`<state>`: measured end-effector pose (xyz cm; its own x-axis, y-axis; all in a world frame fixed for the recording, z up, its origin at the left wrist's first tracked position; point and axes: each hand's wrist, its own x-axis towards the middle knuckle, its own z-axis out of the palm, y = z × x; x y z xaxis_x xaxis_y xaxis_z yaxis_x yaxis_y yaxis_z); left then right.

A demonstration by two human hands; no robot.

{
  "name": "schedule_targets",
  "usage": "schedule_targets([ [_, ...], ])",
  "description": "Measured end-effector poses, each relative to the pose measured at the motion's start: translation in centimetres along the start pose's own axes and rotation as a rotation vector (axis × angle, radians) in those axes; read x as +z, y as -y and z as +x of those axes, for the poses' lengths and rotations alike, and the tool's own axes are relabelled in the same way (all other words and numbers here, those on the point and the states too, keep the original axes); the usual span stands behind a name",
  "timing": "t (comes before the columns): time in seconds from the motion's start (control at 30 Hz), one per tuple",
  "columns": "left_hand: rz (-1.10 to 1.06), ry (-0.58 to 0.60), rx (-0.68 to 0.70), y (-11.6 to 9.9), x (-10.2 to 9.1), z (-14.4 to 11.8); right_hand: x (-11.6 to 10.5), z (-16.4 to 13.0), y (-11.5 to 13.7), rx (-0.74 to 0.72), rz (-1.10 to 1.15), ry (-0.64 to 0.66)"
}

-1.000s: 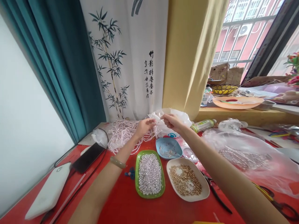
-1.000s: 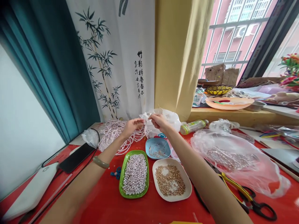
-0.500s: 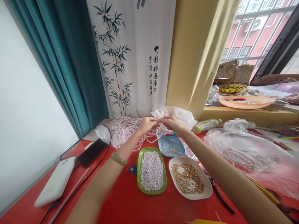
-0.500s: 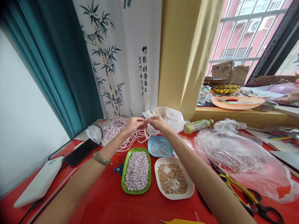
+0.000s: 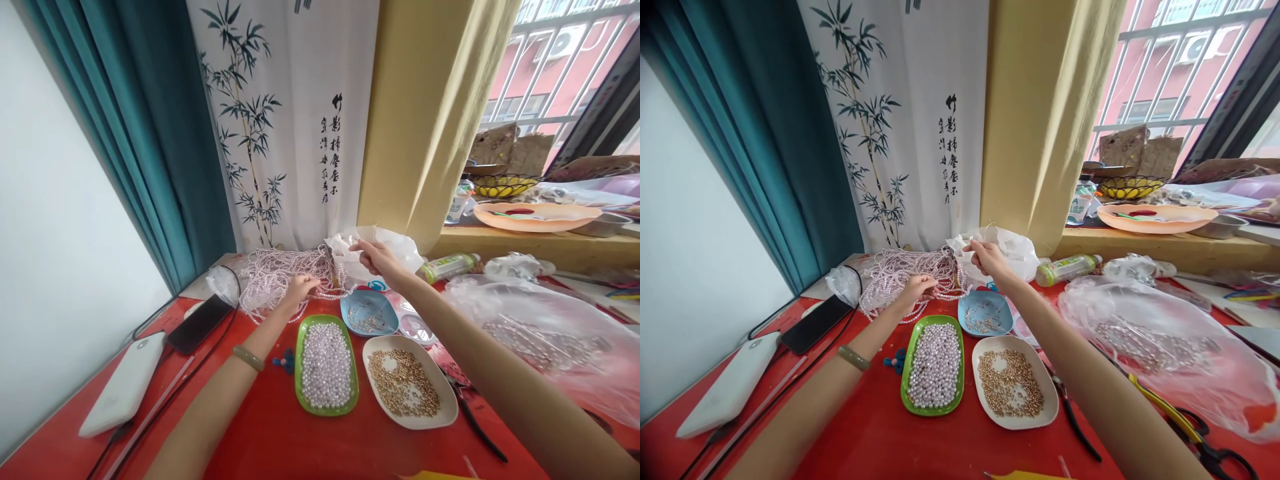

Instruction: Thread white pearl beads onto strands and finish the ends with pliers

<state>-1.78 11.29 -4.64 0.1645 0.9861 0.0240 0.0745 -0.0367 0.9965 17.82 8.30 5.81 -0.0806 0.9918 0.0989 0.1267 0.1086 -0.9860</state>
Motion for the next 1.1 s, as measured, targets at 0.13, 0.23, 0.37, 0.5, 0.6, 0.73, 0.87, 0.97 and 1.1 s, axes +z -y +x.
schedule_targets([
  [0.13, 0.064, -0.008, 0.049, 1.7, 1.0, 1.2, -1.2, -0.9, 0.6, 0.006, 0.054, 0.009],
  [0.23, 0.114, 0.094, 0.066, 2.2, 2.3, 2.0, -2.3, -1.8, 1.1, -0.016, 0.106, -0.012],
  [0.37, 0.175, 0.277, 0.056, 2.5, 3.6, 2.5, -3.7, -2.3, 1.5, -0.066, 0.135, -0.090],
  [0.5, 0.273, 0.428, -0.007, 2.1, 3.3, 2.7, -4.9, -2.3, 2.0, -0.088, 0.147, -0.155],
  [0.6, 0.364, 0.545, -0.074, 1.3, 2.4, 2.8, -5.6, -2.2, 2.1, -0.103, 0.181, -0.222],
  [0.73, 0.478, 0.654, -0.087, 0.5, 1.6, 3.2, -5.9, -1.9, 1.8, -0.119, 0.227, -0.244],
  [0.87, 0.544, 0.649, 0.006, 0.7, 1.6, 3.9, -5.6, -1.7, 1.6, -0.118, 0.225, -0.227],
  [0.97, 0.552, 0.597, 0.080, 1.4, 1.8, 4.1, -5.3, -1.8, 1.8, -0.122, 0.199, -0.217],
  [1.1, 0.543, 0.467, 0.200, 2.6, 1.8, 4.1, -4.7, -2.2, 1.9, -0.123, 0.161, -0.196],
])
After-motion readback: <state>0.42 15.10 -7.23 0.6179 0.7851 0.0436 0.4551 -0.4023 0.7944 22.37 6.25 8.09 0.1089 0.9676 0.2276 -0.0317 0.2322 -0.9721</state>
